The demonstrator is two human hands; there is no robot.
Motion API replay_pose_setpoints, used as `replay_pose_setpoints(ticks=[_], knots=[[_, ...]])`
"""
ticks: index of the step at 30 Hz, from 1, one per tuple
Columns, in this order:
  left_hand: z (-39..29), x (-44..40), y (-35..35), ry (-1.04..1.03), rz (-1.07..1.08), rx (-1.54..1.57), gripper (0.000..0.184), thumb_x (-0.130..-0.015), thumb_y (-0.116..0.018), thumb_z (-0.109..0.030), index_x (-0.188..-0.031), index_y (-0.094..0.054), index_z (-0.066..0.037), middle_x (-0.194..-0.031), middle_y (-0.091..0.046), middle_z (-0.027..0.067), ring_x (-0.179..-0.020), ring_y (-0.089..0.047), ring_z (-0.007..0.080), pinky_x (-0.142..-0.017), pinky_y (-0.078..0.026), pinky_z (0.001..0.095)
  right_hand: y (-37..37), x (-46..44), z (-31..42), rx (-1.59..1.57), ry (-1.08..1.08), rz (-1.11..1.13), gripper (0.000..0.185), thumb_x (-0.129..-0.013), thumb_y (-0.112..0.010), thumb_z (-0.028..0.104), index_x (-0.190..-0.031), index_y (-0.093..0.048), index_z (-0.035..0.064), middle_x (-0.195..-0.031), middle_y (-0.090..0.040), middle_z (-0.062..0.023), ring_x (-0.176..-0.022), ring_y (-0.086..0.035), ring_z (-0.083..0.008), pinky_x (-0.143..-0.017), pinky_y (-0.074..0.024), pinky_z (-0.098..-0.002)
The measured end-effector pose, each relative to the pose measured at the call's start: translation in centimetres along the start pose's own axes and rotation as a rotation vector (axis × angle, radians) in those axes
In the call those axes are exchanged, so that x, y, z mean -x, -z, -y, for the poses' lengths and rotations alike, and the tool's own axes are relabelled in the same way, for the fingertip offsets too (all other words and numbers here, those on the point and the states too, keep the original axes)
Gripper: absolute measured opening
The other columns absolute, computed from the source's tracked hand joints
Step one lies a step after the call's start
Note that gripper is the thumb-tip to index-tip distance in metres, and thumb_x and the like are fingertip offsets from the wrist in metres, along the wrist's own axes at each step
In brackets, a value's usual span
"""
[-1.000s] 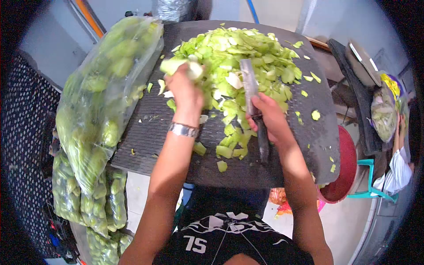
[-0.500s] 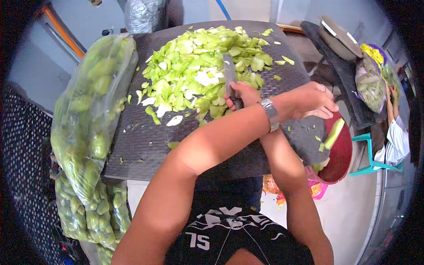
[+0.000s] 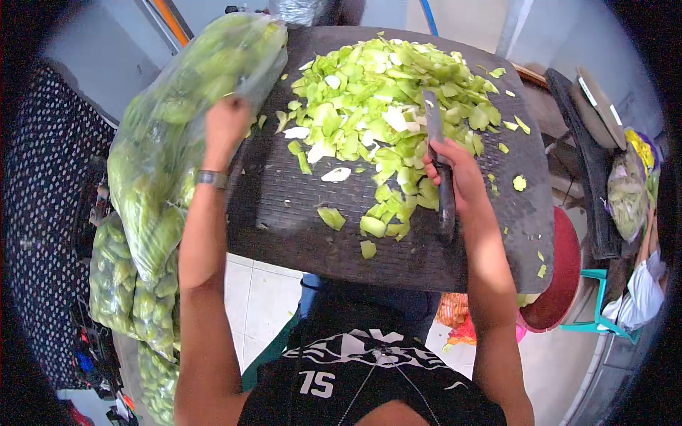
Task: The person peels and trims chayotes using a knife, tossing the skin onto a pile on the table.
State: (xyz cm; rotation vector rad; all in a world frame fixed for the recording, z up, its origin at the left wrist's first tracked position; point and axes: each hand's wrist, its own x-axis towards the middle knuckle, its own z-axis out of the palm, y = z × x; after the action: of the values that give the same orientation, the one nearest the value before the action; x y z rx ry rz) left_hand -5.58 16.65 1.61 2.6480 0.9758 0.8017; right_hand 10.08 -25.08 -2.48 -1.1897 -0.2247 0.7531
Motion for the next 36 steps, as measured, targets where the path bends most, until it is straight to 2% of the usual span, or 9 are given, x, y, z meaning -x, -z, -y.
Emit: replay_pose_setpoints(ticks=[3, 4, 6, 9, 11, 26, 29, 32, 36], knots=[[7.2, 0.8, 3.0, 0.189, 0.002, -0.350, 0.026, -0.088, -0.063, -0.023, -0.101, -0.073, -0.003, -0.108, -0.071, 0.0275, -0.102, -0.068, 0.0449, -0.087, -0.054, 0.0530, 0.2, -0.3, 0.1, 0.016, 0.013, 0.009, 0.017, -0.098, -0.063, 0.023, -0.102, -0.056, 0.0081, -0.082, -0.066, -0.0063, -0.061, -0.062, -0.0128, -0.052, -0.0484, -0.0263], [9.0, 1.6, 3.3, 0.035, -0.126, -0.400, 0.030, -0.087, -0.063, -0.021, -0.110, -0.071, -0.004, -0.112, -0.070, 0.0275, -0.105, -0.067, 0.0449, -0.089, -0.053, 0.0530, 0.2, -0.2, 0.0, 0.021, 0.012, 0.009, 0.017, -0.098, -0.063, 0.023, -0.102, -0.056, 0.0081, -0.082, -0.066, -0.0063, -0.061, -0.062, -0.0127, -0.052, -0.0482, -0.0262], [12.2, 0.9, 4.4, -0.002, -0.030, -0.452, 0.035, -0.091, -0.061, -0.027, -0.117, -0.066, -0.004, -0.112, -0.070, 0.0271, -0.109, -0.066, 0.0456, -0.090, -0.053, 0.0535, 0.0, 0.0, 0.0, 0.021, 0.023, -0.002, 0.017, -0.098, -0.063, 0.023, -0.101, -0.055, 0.0082, -0.081, -0.066, -0.0063, -0.060, -0.061, -0.0126, -0.052, -0.0479, -0.0264], [13.5, 1.4, 3.9, -0.074, 0.084, -0.342, 0.037, -0.084, -0.070, -0.032, -0.101, -0.074, 0.001, -0.113, -0.070, 0.0293, -0.104, -0.068, 0.0426, -0.088, -0.055, 0.0510, 0.2, -0.2, -0.4, 0.013, 0.016, -0.014, 0.016, -0.098, -0.063, 0.023, -0.101, -0.055, 0.0083, -0.081, -0.066, -0.0063, -0.059, -0.061, -0.0127, -0.051, -0.0473, -0.0268], [8.3, 1.8, 6.8, 0.033, 0.581, -0.474, 0.043, -0.082, -0.074, -0.038, -0.099, -0.074, 0.002, -0.111, -0.070, 0.0299, -0.102, -0.069, 0.0419, -0.088, -0.055, 0.0509, 0.4, -0.3, -0.1, 0.019, 0.018, -0.017, 0.015, -0.098, -0.062, 0.022, -0.101, -0.056, 0.0082, -0.080, -0.066, -0.0063, -0.059, -0.061, -0.0130, -0.050, -0.0472, -0.0270], [8.9, 6.3, 7.5, -0.271, 0.556, -0.766, 0.062, -0.063, -0.090, -0.035, -0.106, -0.062, 0.001, -0.099, -0.073, 0.0239, -0.098, -0.072, 0.0391, -0.081, -0.059, 0.0483, -0.6, 0.5, 0.3, 0.003, 0.047, 0.013, 0.018, -0.099, -0.060, 0.022, -0.108, -0.058, 0.0060, -0.081, -0.067, -0.0069, -0.059, -0.062, -0.0136, -0.049, -0.0498, -0.0266], [5.7, 5.2, 9.7, -0.289, 0.442, -0.599, 0.066, -0.062, -0.091, -0.034, -0.108, -0.061, 0.003, -0.098, -0.074, 0.0232, -0.096, -0.074, 0.0343, -0.082, -0.058, 0.0460, -1.0, 0.6, 0.5, 0.032, 0.026, -0.013, 0.019, -0.099, -0.061, 0.022, -0.109, -0.058, 0.0066, -0.081, -0.067, -0.0067, -0.059, -0.062, -0.0134, -0.048, -0.0497, -0.0263], [0.9, 3.1, 12.5, -0.086, 0.368, -0.091, 0.072, -0.065, -0.091, -0.036, -0.117, -0.061, 0.004, -0.100, -0.074, 0.0198, -0.095, -0.073, 0.0324, -0.083, -0.058, 0.0427, -1.0, 0.7, 0.5, 0.017, 0.030, -0.006, 0.019, -0.099, -0.061, 0.023, -0.108, -0.058, 0.0071, -0.081, -0.066, -0.0071, -0.060, -0.062, -0.0133, -0.048, -0.0494, -0.0255], [-5.6, 4.2, 12.3, 0.090, 0.016, 0.986, 0.070, -0.083, -0.078, -0.043, -0.131, -0.057, 0.002, -0.117, -0.069, 0.0181, -0.101, -0.070, 0.0338, -0.087, -0.058, 0.0429, -0.7, 0.7, 0.6, -0.019, 0.011, 0.034, 0.026, -0.099, -0.061, 0.024, -0.118, -0.054, 0.0084, -0.084, -0.067, -0.0080, -0.059, -0.061, -0.0123, -0.048, -0.0486, -0.0248]])
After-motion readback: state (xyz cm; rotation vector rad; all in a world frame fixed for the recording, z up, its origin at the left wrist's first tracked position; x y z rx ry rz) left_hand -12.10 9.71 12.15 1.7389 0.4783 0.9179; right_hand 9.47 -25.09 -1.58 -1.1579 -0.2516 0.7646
